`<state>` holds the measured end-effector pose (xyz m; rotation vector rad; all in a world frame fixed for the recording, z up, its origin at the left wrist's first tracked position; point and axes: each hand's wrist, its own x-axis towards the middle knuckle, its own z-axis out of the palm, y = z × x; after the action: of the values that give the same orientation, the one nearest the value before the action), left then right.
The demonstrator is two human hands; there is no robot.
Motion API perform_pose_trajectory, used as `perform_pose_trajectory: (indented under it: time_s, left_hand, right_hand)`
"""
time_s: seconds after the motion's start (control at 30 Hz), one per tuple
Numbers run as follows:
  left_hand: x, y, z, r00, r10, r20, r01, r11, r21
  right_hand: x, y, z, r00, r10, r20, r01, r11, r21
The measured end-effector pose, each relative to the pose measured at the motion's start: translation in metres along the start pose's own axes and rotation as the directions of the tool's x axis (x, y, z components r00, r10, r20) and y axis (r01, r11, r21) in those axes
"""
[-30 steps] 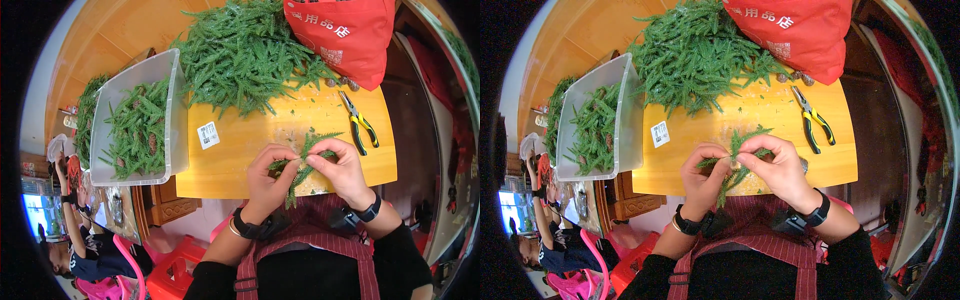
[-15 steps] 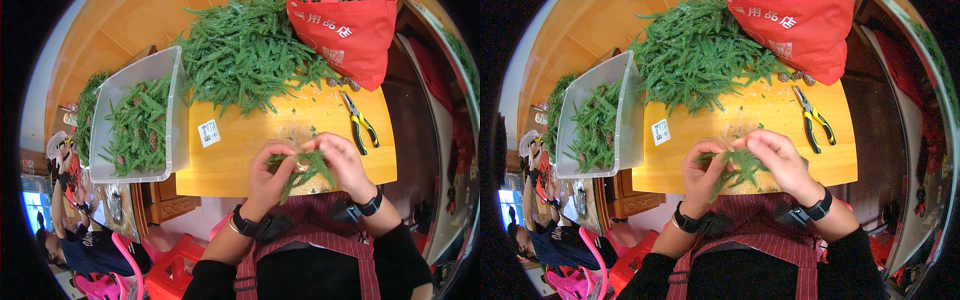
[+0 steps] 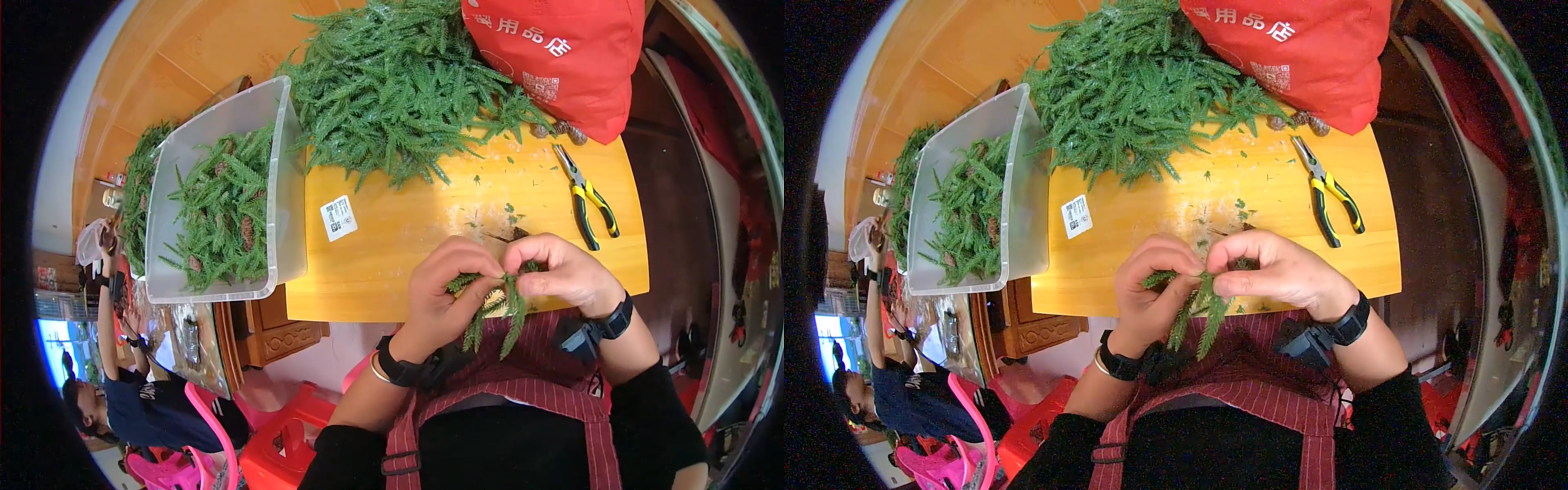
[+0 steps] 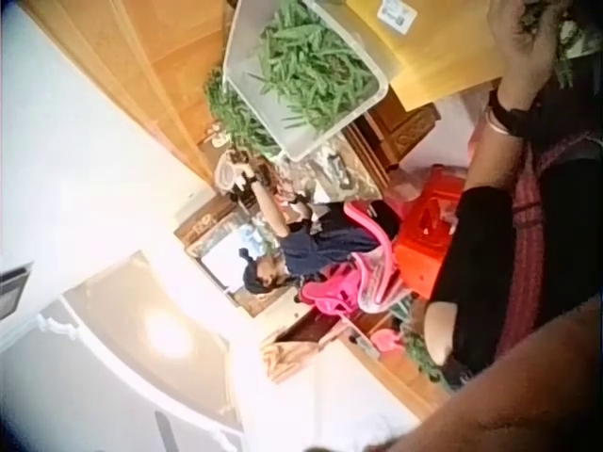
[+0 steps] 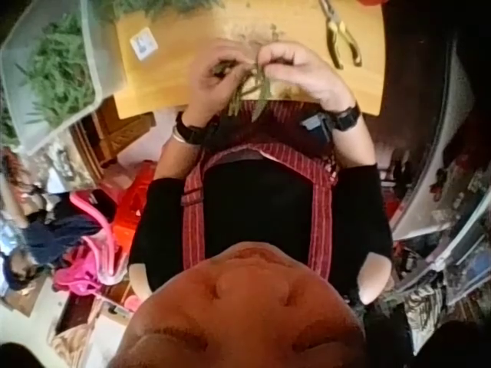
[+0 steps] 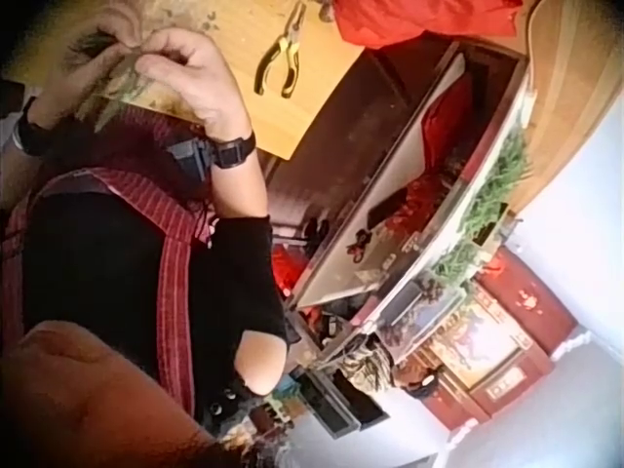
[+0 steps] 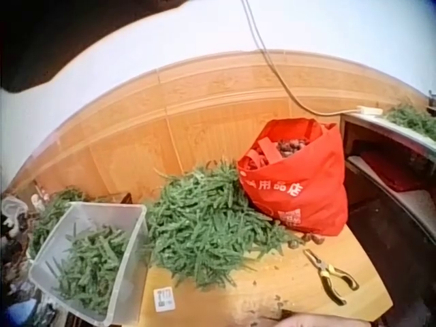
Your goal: Trimming green plant sprigs with pliers and sorting them into a plastic container.
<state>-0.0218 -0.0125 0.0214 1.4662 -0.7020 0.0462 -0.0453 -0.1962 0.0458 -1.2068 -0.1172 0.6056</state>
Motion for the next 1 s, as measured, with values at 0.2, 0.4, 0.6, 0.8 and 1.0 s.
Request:
perform_pose_trajectory:
  time_s: [0.2,0.4,0.6,0.8,1.0]
  left_hand:
    - [-0.002,0.005,0.000,0.997,-0.077,0.018,0.076,0.997,0.014]
    - [-0.001,0.003,-0.002,0.975,-0.221,0.012,0.221,0.975,-0.014]
    - [-0.004,0.001,0.002,0.893,-0.448,-0.033,0.432,0.877,-0.212]
    - [-0.005,0.002,0.010,0.850,-0.523,-0.059,0.483,0.820,-0.308]
    - [-0.006,0.004,0.010,0.873,-0.460,-0.160,0.373,0.842,-0.389]
  right_hand:
    - [-0.001,-0.007,0.001,0.996,-0.065,0.059,0.075,0.979,-0.191]
    - [0.000,-0.009,0.008,0.957,-0.281,-0.069,0.190,0.789,-0.584]
    - [0.009,0.001,0.010,0.744,-0.662,0.092,0.309,0.219,-0.926]
    - [0.007,0.006,0.016,0.647,-0.746,0.159,0.096,-0.128,-0.987]
    - [0.006,-0.006,0.002,0.886,-0.442,-0.142,0.201,0.640,-0.741]
